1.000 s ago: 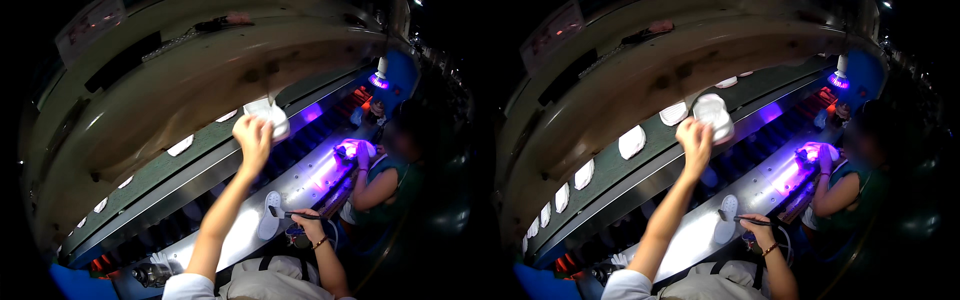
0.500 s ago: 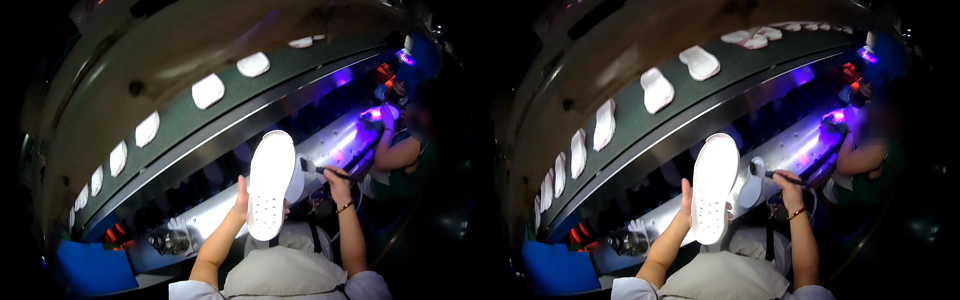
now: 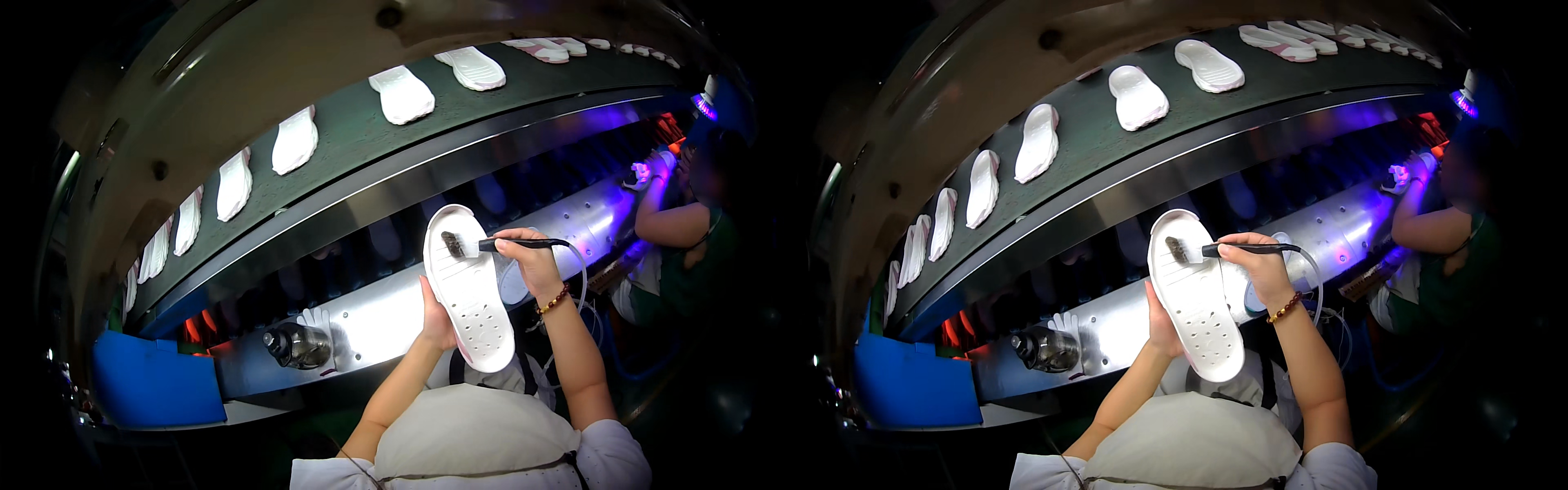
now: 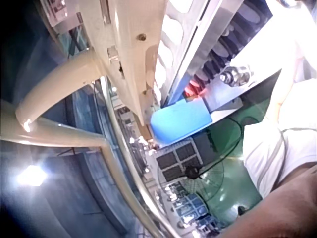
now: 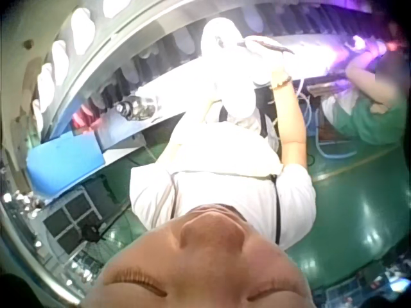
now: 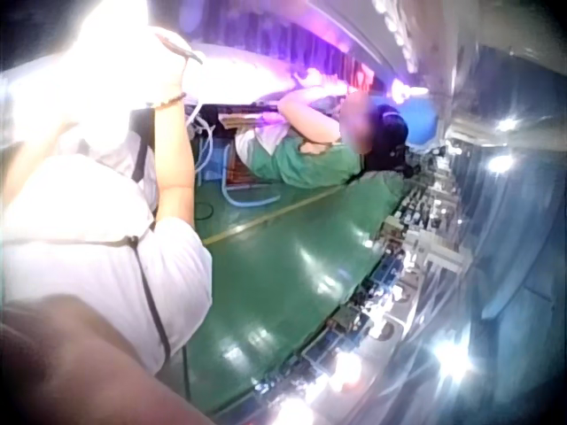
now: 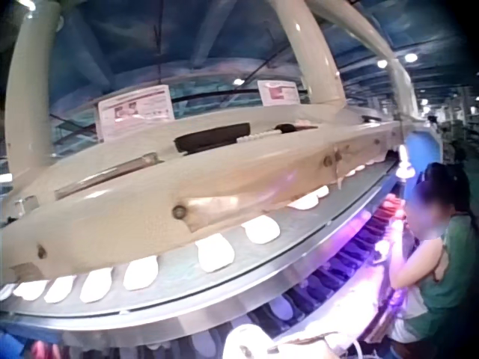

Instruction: The person picks white shoe insoles from a conveyor belt and paints their surfaces with a brush. They repeatedly dip the brush into a container and apply paint to each insole before placing it back on the belt.

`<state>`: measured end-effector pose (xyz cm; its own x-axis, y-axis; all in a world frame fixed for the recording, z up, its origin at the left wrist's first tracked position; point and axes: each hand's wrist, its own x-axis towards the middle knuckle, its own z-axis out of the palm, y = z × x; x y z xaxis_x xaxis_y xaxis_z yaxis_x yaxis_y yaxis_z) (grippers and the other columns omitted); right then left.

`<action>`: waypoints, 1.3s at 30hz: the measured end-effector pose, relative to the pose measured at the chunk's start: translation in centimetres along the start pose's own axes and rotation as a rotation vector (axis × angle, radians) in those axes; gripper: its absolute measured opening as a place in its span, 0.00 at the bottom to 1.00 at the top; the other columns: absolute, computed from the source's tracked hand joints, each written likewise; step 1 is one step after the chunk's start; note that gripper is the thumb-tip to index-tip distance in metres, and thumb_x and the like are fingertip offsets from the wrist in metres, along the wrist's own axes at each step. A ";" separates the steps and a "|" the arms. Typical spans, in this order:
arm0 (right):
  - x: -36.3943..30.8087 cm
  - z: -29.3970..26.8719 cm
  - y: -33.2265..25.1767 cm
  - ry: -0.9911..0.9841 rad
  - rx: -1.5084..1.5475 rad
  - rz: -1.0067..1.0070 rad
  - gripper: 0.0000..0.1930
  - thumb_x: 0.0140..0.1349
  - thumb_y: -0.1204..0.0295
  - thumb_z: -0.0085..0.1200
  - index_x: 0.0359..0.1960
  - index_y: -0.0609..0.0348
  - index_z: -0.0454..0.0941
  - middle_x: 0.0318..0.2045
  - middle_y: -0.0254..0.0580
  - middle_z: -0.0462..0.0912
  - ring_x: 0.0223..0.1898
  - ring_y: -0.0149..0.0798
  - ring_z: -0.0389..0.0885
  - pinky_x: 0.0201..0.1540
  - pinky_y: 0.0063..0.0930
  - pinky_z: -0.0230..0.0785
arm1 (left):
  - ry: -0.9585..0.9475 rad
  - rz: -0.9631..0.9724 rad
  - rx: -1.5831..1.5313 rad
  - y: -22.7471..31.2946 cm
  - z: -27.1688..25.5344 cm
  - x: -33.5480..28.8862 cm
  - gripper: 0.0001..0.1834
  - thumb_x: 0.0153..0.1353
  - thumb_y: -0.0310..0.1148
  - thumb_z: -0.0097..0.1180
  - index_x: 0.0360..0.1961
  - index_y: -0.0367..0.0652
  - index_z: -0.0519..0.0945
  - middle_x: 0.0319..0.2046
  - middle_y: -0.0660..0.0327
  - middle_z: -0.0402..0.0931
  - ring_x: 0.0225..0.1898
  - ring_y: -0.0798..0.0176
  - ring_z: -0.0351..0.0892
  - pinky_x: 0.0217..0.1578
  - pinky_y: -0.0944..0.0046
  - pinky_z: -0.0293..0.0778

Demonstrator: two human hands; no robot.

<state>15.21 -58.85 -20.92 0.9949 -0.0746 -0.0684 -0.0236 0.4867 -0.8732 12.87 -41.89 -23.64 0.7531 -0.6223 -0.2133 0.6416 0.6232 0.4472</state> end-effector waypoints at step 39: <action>-1.9 2.7 -6.6 -0.580 -0.559 -0.335 0.09 0.41 0.80 0.59 0.27 0.60 0.78 0.28 0.38 0.79 0.33 0.32 0.74 0.38 0.22 0.66 | 0.090 0.478 0.127 5.1 3.8 1.6 0.44 0.48 0.68 0.20 0.53 0.42 0.57 0.41 0.46 0.67 0.38 0.45 0.71 0.36 0.51 0.70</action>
<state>13.74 -59.56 -13.75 0.8474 0.3917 0.3585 0.3862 0.0088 -0.9224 16.78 -41.53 -18.41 0.9717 -0.2345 -0.0300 0.2030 0.7628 0.6139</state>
